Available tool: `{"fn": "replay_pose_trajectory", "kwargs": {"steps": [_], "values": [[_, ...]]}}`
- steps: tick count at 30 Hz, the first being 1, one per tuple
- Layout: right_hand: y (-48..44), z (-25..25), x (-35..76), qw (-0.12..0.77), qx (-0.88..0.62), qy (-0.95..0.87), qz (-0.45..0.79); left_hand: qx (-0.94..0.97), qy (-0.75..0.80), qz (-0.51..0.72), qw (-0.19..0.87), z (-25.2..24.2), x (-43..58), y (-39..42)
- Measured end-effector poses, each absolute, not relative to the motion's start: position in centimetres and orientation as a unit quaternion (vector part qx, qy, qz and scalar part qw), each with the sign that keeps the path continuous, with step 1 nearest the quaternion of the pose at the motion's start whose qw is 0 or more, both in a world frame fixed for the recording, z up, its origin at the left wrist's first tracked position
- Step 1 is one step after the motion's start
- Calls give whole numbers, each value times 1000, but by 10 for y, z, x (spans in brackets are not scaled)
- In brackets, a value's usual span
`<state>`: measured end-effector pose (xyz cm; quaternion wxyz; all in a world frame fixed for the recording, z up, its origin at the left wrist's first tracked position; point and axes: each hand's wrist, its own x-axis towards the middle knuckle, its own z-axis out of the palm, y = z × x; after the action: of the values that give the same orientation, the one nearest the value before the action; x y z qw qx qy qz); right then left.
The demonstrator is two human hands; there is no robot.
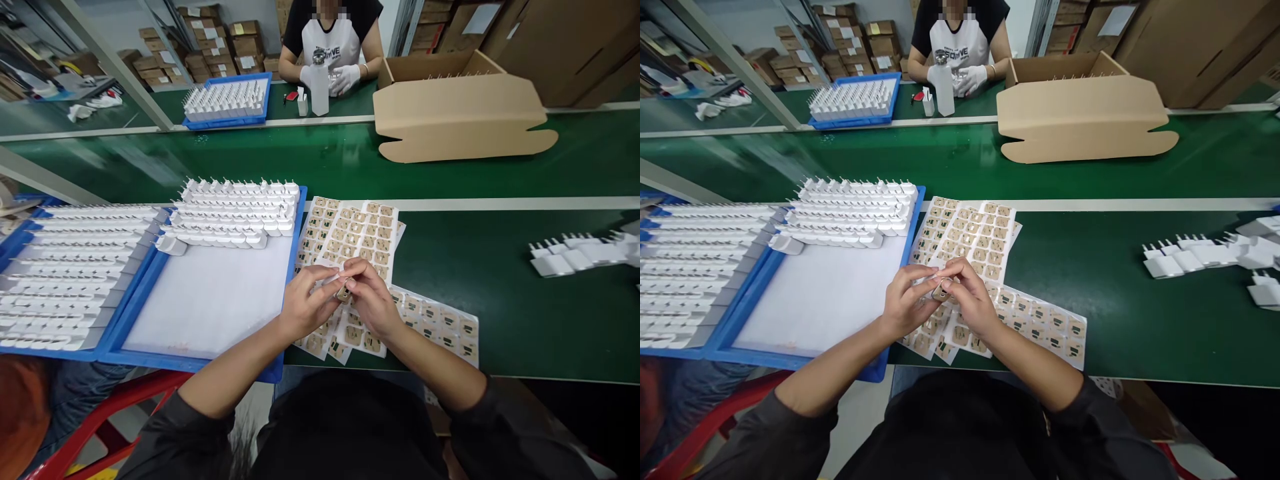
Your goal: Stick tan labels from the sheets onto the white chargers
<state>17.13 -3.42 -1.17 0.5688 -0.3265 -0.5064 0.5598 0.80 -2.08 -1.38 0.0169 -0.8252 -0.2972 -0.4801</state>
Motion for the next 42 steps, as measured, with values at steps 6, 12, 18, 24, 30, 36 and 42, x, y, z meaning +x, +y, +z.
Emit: {"fn": "replay_pose_trajectory", "kwargs": {"steps": [6, 12, 18, 24, 30, 36, 42], "values": [[-34, -5, 170, 559, -347, -476, 583, -814, -311, -491, -17, -12, 7, -22], [-31, -6, 173, 537, -332, -463, 622, -789, -339, -503, -97, -8, 7, -24], [-29, -9, 174, 524, -324, -526, 586, -751, -361, -517, -195, -11, 7, -23], [-31, -6, 169, 539, -361, -554, 522, -793, -334, -490, -138, -14, 9, -23], [-29, -15, 171, 556, -375, -544, 504, -814, -328, -474, -77, -12, 11, -23], [-21, 3, 189, 521, -383, -616, 450, -821, -316, -463, -109, -8, 8, -21], [-18, 13, 202, 504, -365, -739, 257, -818, -317, -462, -131, -6, 7, -21]]}}
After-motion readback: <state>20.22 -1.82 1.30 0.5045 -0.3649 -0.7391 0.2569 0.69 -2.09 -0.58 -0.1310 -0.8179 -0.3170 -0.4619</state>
